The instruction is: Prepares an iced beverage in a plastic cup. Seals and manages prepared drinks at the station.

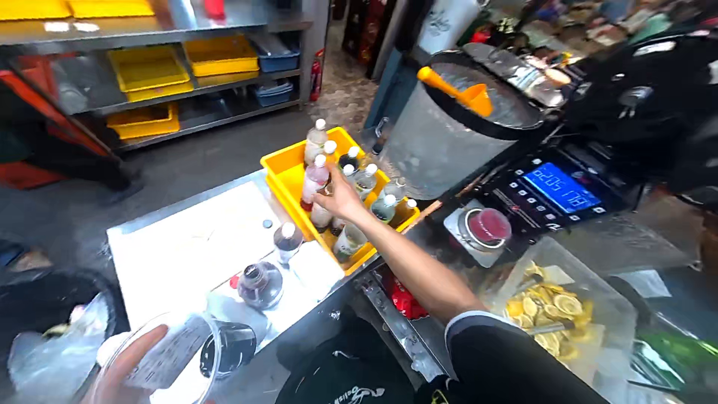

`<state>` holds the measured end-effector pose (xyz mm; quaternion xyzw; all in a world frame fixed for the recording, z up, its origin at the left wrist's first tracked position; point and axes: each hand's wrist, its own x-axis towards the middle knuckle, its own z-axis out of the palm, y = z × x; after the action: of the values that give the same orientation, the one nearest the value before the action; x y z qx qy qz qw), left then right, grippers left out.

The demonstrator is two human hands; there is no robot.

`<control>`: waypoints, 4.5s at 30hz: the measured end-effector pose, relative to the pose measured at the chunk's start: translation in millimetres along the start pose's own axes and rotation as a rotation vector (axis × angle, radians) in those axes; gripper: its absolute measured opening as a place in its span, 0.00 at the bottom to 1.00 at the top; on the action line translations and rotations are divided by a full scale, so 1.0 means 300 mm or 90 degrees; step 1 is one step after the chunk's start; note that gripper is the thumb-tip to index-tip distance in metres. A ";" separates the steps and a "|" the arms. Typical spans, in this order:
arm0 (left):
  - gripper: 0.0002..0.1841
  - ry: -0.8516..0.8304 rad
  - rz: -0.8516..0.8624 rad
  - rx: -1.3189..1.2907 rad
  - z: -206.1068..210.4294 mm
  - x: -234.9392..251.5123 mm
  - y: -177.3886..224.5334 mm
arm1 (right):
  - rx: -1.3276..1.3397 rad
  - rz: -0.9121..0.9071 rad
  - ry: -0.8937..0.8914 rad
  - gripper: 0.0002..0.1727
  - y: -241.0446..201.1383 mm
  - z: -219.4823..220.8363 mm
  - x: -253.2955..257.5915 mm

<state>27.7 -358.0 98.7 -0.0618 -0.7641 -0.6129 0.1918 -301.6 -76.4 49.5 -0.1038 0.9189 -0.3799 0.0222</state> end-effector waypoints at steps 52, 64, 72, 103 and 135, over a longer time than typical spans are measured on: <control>0.41 -0.163 0.132 -0.017 0.937 0.971 0.142 | 0.188 0.141 0.386 0.18 0.156 -1.548 0.329; 0.43 -0.137 -0.025 0.166 1.333 1.253 0.012 | 0.140 0.003 0.330 0.18 0.011 -1.600 0.028; 0.45 -0.140 -0.051 0.218 1.374 1.325 0.057 | -0.090 -0.284 0.199 0.15 -0.058 -1.478 -0.181; 0.40 -0.053 0.038 0.145 1.191 1.280 -0.003 | -0.306 -0.530 0.119 0.16 -0.079 -1.401 -0.244; 0.33 -0.074 0.062 0.053 1.087 1.096 0.146 | 0.023 0.194 0.235 0.18 0.226 -1.441 0.417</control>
<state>-330.9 -80.6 202.7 -0.1262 -0.7948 -0.5658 0.1795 -487.3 244.2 313.8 0.1074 0.9056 -0.4011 -0.0870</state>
